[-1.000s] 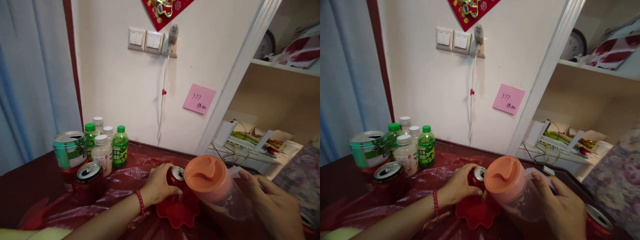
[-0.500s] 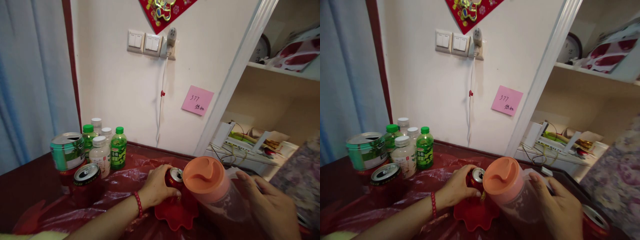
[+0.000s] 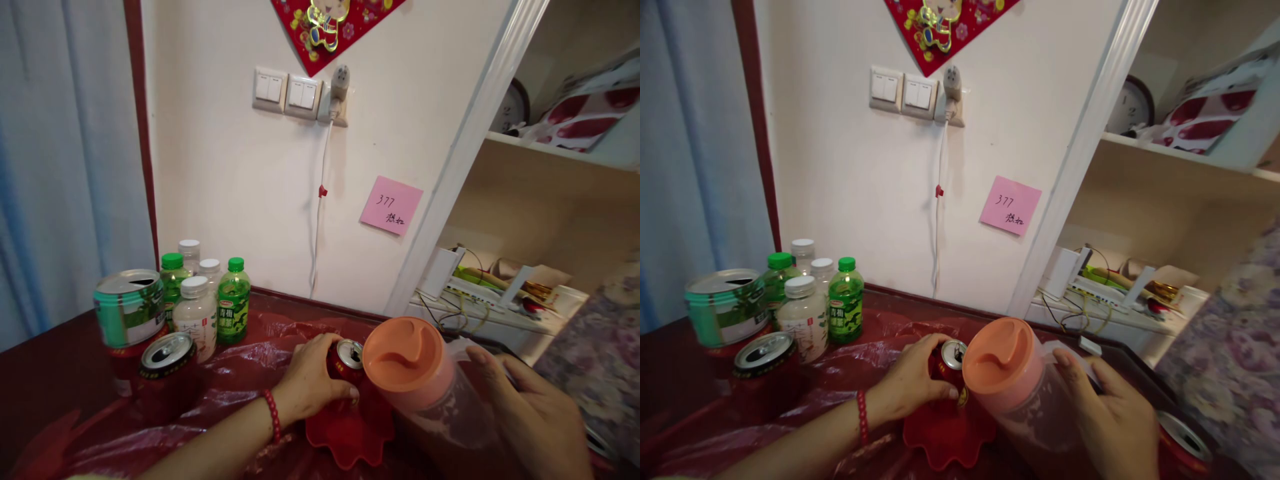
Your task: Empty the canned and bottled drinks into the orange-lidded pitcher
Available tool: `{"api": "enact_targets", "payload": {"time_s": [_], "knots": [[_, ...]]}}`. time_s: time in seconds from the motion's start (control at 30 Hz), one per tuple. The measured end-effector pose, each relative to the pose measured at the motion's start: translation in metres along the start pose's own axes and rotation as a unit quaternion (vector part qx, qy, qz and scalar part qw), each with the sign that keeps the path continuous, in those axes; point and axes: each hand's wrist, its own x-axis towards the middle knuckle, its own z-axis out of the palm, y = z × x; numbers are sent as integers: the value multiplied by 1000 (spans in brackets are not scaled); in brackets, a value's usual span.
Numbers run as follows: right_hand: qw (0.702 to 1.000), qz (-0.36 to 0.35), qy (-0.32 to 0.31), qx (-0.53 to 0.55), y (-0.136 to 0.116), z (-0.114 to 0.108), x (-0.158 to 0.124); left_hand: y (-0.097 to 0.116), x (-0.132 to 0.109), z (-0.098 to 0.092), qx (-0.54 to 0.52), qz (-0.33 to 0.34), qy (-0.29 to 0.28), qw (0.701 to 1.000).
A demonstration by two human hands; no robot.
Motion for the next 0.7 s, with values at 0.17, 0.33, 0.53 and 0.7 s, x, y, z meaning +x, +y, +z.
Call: {"api": "enact_targets", "payload": {"time_s": [0.17,0.33,0.53,0.7], "knots": [[1000,25,-13,0,-1,-2,2,-1,1,0,-6,7,4,1000],[1000,19,-4,6,-4,-1,2,-1,0,0,-4,6,3,1000],[1000,22,-7,14,-6,0,2,0,0,0,-3,-14,3,1000],[1000,26,-13,11,-7,-1,1,-1,2,0,-3,-15,3,1000]]}}
